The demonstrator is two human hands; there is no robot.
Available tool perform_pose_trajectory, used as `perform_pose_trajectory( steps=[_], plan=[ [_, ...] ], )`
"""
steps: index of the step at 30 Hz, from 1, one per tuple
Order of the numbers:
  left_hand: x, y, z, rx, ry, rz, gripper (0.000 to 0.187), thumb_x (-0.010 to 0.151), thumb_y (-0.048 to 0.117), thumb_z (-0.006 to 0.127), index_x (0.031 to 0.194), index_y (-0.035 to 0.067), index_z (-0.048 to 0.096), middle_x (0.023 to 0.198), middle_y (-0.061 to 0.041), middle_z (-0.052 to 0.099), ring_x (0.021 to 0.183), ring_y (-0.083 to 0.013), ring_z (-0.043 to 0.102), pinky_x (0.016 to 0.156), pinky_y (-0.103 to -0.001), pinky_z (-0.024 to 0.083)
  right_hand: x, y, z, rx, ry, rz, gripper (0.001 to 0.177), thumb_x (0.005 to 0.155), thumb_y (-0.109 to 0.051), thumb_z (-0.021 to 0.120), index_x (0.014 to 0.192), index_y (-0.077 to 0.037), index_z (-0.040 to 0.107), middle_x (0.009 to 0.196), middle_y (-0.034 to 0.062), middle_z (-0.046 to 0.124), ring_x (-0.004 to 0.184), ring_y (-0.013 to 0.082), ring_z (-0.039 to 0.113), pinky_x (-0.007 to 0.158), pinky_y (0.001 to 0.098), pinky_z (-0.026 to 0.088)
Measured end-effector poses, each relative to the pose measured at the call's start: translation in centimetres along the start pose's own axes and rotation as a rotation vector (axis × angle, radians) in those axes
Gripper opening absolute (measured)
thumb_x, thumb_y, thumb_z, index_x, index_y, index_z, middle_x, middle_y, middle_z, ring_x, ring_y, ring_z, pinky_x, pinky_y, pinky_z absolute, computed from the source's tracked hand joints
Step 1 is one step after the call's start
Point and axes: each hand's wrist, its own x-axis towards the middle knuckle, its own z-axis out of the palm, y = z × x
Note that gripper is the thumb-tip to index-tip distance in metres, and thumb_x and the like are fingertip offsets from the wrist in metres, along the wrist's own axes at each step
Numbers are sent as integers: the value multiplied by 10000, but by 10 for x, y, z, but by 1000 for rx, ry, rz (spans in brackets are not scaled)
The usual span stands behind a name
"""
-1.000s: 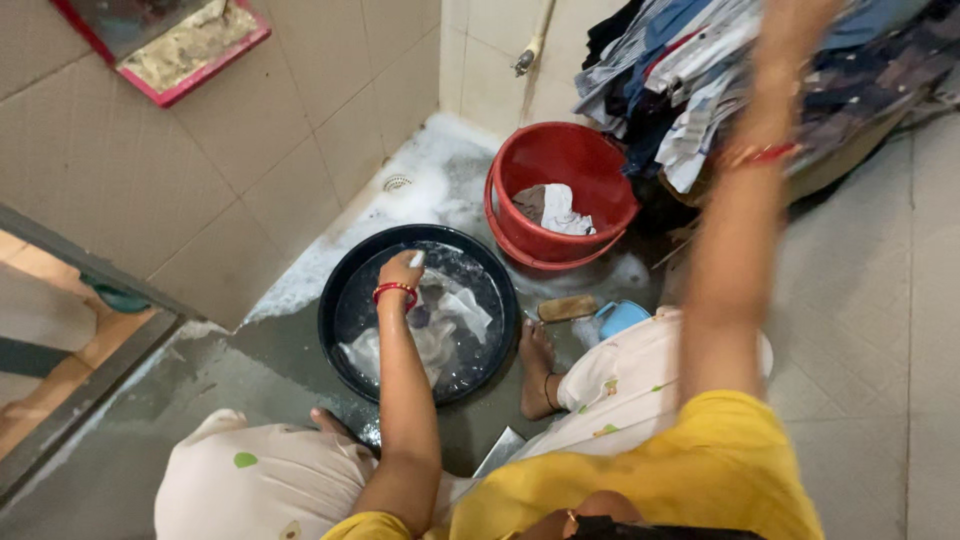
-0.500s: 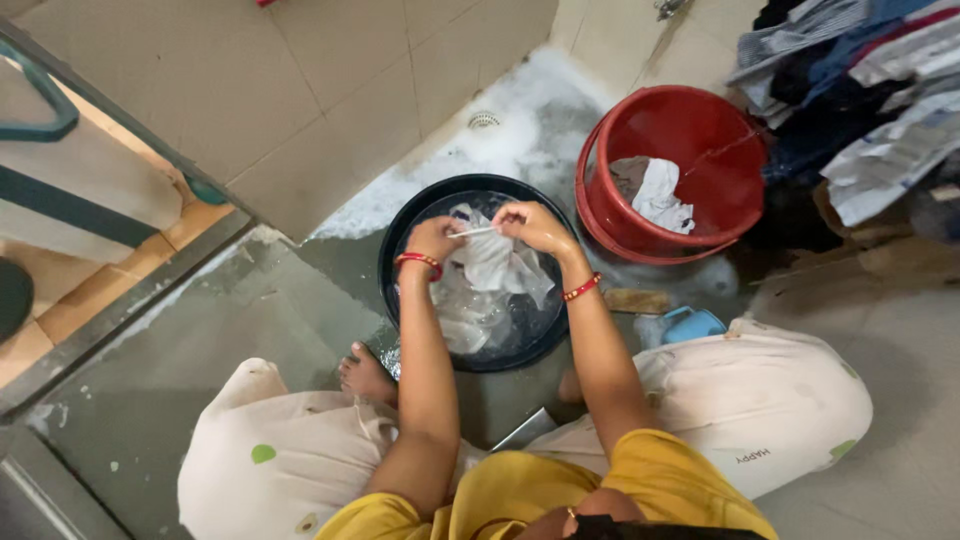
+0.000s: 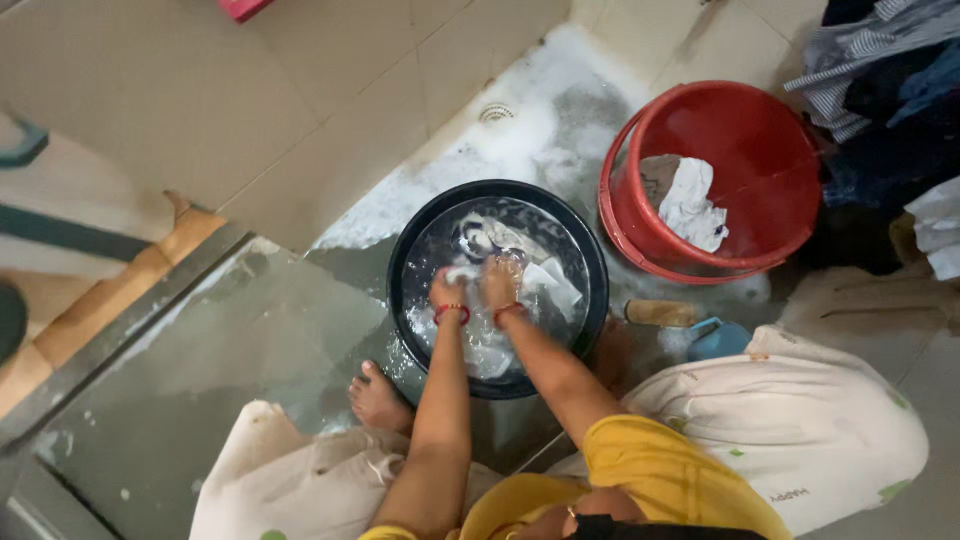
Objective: The person washes clothes by hand in a black bucket of soapy water, rubbing, squeezing, and wringing different items before placing them into a red bucket.
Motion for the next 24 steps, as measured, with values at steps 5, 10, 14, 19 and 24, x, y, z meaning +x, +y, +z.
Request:
perform_pose_trajectory(
  steps=[5, 10, 14, 19, 24],
  plan=[
    [-6, -14, 12, -493, -43, -382, 269, 842, 67, 671, 1108, 92, 695, 798, -86, 683, 627, -198, 632, 533, -370, 512, 8, 6, 5, 74, -197, 57, 229, 929, -199, 525, 1056, -100, 688, 1014, 185, 707, 926, 385, 680, 806, 520, 519],
    [5, -12, 5, -674, 69, -212, 195, 939, 83, 624, 1103, 43, 722, 831, -60, 658, 663, -156, 581, 577, -312, 481, -1, 10, 3, -25, -97, -19, 269, 958, -225, 482, 1070, -116, 701, 1018, 180, 719, 905, 384, 694, 794, 528, 528],
    [2, -7, 0, -600, 96, -127, 186, 954, 153, 674, 1092, 33, 709, 899, -51, 691, 739, -132, 608, 652, -297, 510, -14, 19, -4, 103, -157, 234, 268, 964, -263, 534, 1068, -102, 721, 999, 194, 726, 854, 390, 700, 714, 495, 555],
    [13, 7, -7, -605, 61, 36, 225, 945, 208, 741, 1064, 18, 718, 944, -45, 726, 798, -98, 633, 706, -279, 538, 8, 38, -38, 781, -333, 176, 186, 839, -241, 752, 938, -85, 740, 832, 64, 743, 705, 178, 700, 647, 338, 576],
    [32, 39, -36, -330, -232, 154, 195, 850, 166, 819, 985, 29, 786, 865, -51, 762, 760, -84, 653, 690, -251, 531, 24, 57, -153, 630, -168, -90, 229, 798, -258, 853, 858, -77, 727, 766, 3, 699, 687, 92, 611, 634, 279, 504]
  ],
)
